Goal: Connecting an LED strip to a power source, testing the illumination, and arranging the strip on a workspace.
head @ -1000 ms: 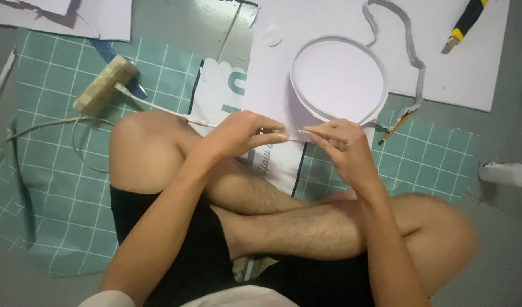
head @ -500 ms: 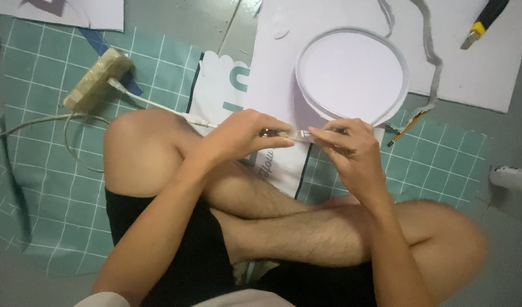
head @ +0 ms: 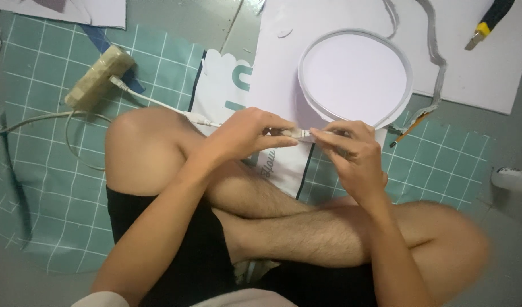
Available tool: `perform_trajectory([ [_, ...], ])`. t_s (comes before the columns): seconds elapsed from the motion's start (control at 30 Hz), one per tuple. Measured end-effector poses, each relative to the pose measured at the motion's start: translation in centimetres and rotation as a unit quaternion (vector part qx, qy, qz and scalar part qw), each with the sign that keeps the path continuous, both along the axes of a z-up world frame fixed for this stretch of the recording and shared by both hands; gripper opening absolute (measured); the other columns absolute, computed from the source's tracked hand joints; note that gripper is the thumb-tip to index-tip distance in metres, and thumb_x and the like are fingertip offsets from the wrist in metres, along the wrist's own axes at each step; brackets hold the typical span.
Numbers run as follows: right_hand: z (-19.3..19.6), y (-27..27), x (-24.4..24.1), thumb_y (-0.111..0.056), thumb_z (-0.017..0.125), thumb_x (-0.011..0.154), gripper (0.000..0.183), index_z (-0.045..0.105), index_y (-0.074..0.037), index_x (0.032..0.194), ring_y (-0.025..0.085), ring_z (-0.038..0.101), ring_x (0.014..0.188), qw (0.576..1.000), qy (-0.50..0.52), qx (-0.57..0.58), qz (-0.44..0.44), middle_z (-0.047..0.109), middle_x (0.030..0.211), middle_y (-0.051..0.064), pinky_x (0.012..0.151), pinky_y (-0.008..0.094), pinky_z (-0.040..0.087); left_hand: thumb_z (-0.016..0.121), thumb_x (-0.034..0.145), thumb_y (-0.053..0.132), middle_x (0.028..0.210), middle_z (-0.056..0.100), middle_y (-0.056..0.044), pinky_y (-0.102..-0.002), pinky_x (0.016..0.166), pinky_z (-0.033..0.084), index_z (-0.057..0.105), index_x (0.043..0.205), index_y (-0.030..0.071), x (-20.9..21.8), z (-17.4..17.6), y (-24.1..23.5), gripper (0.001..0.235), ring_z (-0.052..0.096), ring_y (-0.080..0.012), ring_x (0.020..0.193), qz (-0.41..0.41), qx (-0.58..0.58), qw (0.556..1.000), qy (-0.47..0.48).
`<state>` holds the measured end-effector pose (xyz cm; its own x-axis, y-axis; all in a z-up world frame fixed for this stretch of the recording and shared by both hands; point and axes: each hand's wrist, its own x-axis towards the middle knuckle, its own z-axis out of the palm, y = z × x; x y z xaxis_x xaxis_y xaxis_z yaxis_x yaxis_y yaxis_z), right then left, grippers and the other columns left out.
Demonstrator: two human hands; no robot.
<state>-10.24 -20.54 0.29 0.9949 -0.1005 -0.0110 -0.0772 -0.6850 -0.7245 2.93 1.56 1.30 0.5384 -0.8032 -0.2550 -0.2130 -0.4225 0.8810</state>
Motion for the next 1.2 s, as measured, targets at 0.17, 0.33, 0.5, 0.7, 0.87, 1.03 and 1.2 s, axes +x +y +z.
perform_trajectory([
  [0.17, 0.2, 0.3, 0.1, -0.016, 0.076, 0.095, 0.020, 0.081, -0.024, 0.113, 0.016, 0.064, 0.106, 1.000, -0.002, 0.024, -0.007, 0.073, 0.103, -0.001, 0.106, 0.035, 0.039, 0.076, 0.090, 0.033, 0.094, 0.080, -0.012, -0.041, 0.079, 0.060, 0.076, 0.119, 0.013, -0.1, 0.1, -0.1, 0.035, 0.075, -0.0296, 0.087, 0.001, -0.002, 1.000, 0.000],
  [0.33, 0.3, 0.8, 0.0, -0.011, 0.078, 0.093, 0.020, 0.082, -0.022, 0.109, 0.018, 0.064, 0.106, 0.999, -0.008, 0.032, -0.019, 0.072, 0.103, 0.001, 0.104, 0.036, 0.043, 0.077, 0.090, 0.033, 0.093, 0.079, -0.012, -0.042, 0.077, 0.060, 0.077, 0.117, 0.014, -0.4, 0.1, -0.4, 0.034, 0.075, -0.0303, 0.086, 0.000, -0.002, 1.000, -0.012],
  [0.5, -0.1, 1.1, -0.2, -0.007, 0.077, 0.094, 0.020, 0.082, -0.018, 0.111, 0.020, 0.065, 0.108, 0.998, -0.027, 0.033, -0.036, 0.073, 0.106, 0.004, 0.103, 0.035, 0.043, 0.075, 0.091, 0.034, 0.092, 0.079, -0.011, -0.041, 0.080, 0.059, 0.076, 0.119, 0.013, -0.3, 0.2, -0.5, 0.034, 0.075, -0.0299, 0.087, 0.018, -0.012, 1.000, -0.002],
  [0.7, 0.0, 1.4, -0.6, -0.018, 0.082, 0.091, 0.013, 0.082, -0.022, 0.103, 0.020, 0.061, 0.108, 0.998, 0.004, 0.046, -0.049, 0.070, 0.104, 0.002, 0.105, 0.035, 0.046, 0.071, 0.093, 0.046, 0.091, 0.078, -0.009, -0.043, 0.085, 0.059, 0.078, 0.117, 0.018, -0.8, -0.7, 0.0, 0.037, 0.074, -0.0301, 0.087, 0.022, 0.008, 0.999, 0.045],
  [0.87, -0.3, 0.9, -0.6, -0.022, 0.081, 0.091, 0.010, 0.083, -0.024, 0.101, 0.019, 0.063, 0.107, 0.994, 0.032, 0.079, -0.062, 0.070, 0.100, 0.003, 0.106, 0.035, 0.048, 0.066, 0.093, 0.048, 0.091, 0.077, -0.011, -0.051, 0.088, 0.056, 0.077, 0.115, 0.019, -1.1, -0.5, -0.5, 0.038, 0.073, -0.0373, 0.093, -0.013, 0.020, 1.000, -0.019],
  [1.03, -0.5, 0.3, -0.2, -0.024, 0.083, 0.090, 0.013, 0.078, -0.015, 0.099, 0.021, 0.068, 0.098, 0.996, 0.029, 0.074, -0.044, 0.071, 0.086, 0.003, 0.111, 0.038, 0.042, 0.067, 0.092, 0.050, 0.091, 0.076, -0.004, -0.049, 0.088, 0.057, 0.076, 0.115, 0.024, -0.9, -2.1, -0.5, 0.036, 0.074, -0.0315, 0.093, -0.010, 0.039, 0.998, -0.047],
  [1.2, 1.5, 1.0, 0.6, -0.027, 0.075, 0.097, 0.014, 0.076, -0.013, 0.096, 0.018, 0.068, 0.093, 0.997, 0.057, 0.048, -0.016, 0.070, 0.078, 0.001, 0.113, 0.039, 0.034, 0.067, 0.094, 0.047, 0.091, 0.077, -0.005, -0.047, 0.087, 0.057, 0.077, 0.114, 0.019, -1.0, -1.9, -0.8, 0.036, 0.075, -0.0310, 0.091, -0.009, 0.036, 0.998, -0.046],
])
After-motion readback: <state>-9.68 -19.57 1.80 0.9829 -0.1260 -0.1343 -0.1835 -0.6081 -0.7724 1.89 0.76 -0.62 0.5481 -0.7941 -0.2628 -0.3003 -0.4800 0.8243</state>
